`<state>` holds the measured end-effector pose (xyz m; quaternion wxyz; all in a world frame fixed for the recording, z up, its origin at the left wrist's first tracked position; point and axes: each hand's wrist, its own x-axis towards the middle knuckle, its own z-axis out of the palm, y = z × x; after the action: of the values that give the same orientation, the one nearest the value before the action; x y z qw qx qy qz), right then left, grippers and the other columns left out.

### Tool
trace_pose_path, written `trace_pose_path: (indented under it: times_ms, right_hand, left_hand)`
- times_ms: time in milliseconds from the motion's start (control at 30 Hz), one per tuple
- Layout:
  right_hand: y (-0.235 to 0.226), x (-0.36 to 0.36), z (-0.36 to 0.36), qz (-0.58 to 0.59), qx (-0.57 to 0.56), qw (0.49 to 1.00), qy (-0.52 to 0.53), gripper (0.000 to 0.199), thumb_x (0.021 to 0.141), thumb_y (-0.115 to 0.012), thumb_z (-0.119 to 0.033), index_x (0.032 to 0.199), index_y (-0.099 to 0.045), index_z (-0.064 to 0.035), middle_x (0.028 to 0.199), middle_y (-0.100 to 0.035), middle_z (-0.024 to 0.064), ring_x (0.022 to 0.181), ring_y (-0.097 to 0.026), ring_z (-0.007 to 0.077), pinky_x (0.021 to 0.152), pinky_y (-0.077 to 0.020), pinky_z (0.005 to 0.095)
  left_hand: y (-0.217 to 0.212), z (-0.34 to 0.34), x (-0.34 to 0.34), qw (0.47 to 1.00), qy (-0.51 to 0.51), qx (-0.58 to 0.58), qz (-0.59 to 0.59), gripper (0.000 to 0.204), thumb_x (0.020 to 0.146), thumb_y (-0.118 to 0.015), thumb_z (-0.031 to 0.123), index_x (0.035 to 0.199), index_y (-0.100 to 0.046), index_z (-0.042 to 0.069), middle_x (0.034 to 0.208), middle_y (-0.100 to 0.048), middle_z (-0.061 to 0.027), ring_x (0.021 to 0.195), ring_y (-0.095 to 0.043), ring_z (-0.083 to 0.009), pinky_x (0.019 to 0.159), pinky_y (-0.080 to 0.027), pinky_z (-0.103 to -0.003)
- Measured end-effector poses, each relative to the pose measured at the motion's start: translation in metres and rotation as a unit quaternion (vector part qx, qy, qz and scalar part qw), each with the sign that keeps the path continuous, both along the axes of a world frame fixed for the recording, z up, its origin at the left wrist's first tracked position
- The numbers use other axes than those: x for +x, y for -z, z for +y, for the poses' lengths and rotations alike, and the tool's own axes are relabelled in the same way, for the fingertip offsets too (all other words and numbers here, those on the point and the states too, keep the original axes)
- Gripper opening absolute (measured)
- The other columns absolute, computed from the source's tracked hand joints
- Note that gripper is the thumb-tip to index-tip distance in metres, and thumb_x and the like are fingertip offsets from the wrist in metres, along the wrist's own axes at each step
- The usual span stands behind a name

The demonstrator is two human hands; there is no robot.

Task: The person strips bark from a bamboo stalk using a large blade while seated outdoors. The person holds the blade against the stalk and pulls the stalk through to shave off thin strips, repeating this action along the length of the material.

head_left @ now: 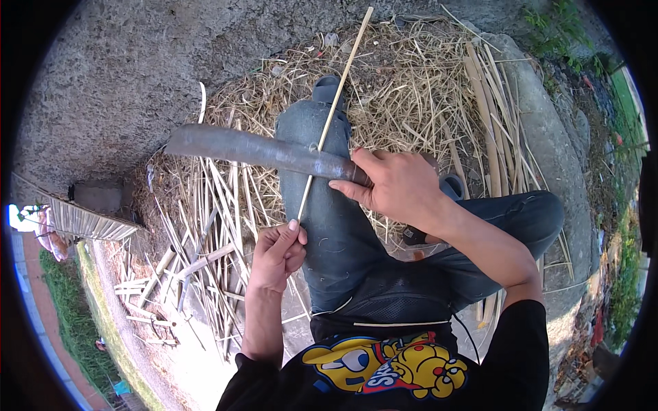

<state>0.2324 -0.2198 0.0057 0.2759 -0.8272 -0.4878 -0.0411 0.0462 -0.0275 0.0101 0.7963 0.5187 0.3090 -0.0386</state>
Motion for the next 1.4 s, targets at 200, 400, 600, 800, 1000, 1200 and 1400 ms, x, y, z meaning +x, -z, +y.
trace_pose_path:
  times_ms: [200,400,600,800,1000,1200,1400]
  right_hand:
    - [0.005,-0.023,0.004,0.030,-0.007,0.999,-0.037,0.055,0.095,-0.057,-0.059,0.095,-0.062,-0.0051,0.062,-0.065,0.0118,0.053,-0.067,0.0327,0.048,-0.0537,0.0421]
    - [0.005,-0.005,0.005,-0.050,0.011,0.999,0.000,0.049,0.088,-0.069,-0.057,0.089,-0.060,-0.0088,0.066,-0.062,0.0081,0.055,-0.066,0.0289,0.048,-0.0512,0.0397]
    - [-0.015,0.047,0.005,0.110,-0.001,0.992,0.054,0.049,0.098,-0.060,-0.053,0.092,-0.058,-0.0041,0.057,-0.060,0.0138,0.053,-0.065,0.0346,0.045,-0.0483,0.0434]
    - [-0.005,-0.013,0.007,-0.040,-0.019,0.996,-0.081,0.050,0.090,-0.068,-0.056,0.095,-0.063,-0.0069,0.062,-0.062,0.0105,0.054,-0.066,0.0322,0.047,-0.0502,0.0419]
    - [-0.019,0.124,-0.004,0.043,0.068,0.982,0.171,0.053,0.098,-0.060,-0.053,0.081,-0.059,-0.0034,0.055,-0.055,0.0117,0.048,-0.056,0.0282,0.047,-0.0406,0.0411]
    - [-0.020,0.137,-0.016,0.075,0.117,0.964,0.227,0.053,0.101,-0.059,-0.048,0.079,-0.060,-0.0006,0.057,-0.052,0.0082,0.051,-0.047,0.0190,0.050,-0.0361,0.0350]
    - [-0.038,0.051,0.003,0.116,0.070,0.985,0.108,0.048,0.098,-0.064,-0.049,0.085,-0.062,-0.0024,0.055,-0.054,0.0072,0.045,-0.052,0.0211,0.046,-0.0383,0.0355]
  left_hand:
    - [0.001,-0.006,0.001,1.000,-0.009,-0.020,-0.014,0.034,0.106,-0.056,0.026,0.083,-0.061,0.001,0.055,-0.036,0.0063,0.042,-0.026,-0.0028,0.040,-0.014,-0.024]
    - [0.005,-0.002,-0.011,0.999,0.000,-0.033,-0.022,0.034,0.106,-0.057,0.027,0.083,-0.062,0.002,0.053,-0.036,0.0066,0.043,-0.026,-0.0032,0.041,-0.016,-0.025]
    - [0.009,-0.008,-0.003,0.998,0.002,-0.054,-0.033,0.038,0.106,-0.056,0.030,0.079,-0.061,0.003,0.051,-0.032,0.0081,0.039,-0.024,-0.0023,0.038,-0.015,-0.024]
    - [0.009,-0.004,-0.013,0.997,0.005,-0.073,-0.029,0.037,0.105,-0.058,0.029,0.079,-0.063,0.003,0.051,-0.035,0.0070,0.042,-0.025,-0.0035,0.041,-0.015,-0.025]
    - [0.013,-0.001,-0.034,0.997,0.004,-0.070,-0.021,0.038,0.105,-0.059,0.027,0.077,-0.064,0.002,0.051,-0.038,0.0055,0.043,-0.025,-0.0038,0.041,-0.016,-0.025]
    - [0.023,0.001,-0.037,0.998,0.006,-0.051,-0.020,0.037,0.104,-0.059,0.026,0.079,-0.066,0.000,0.052,-0.040,0.0052,0.044,-0.029,-0.0041,0.041,-0.018,-0.025]
    - [0.014,-0.005,-0.013,0.969,-0.041,0.227,-0.092,0.032,0.103,-0.062,0.023,0.086,-0.073,-0.002,0.056,-0.052,0.0027,0.049,-0.041,-0.0036,0.046,-0.028,-0.023]
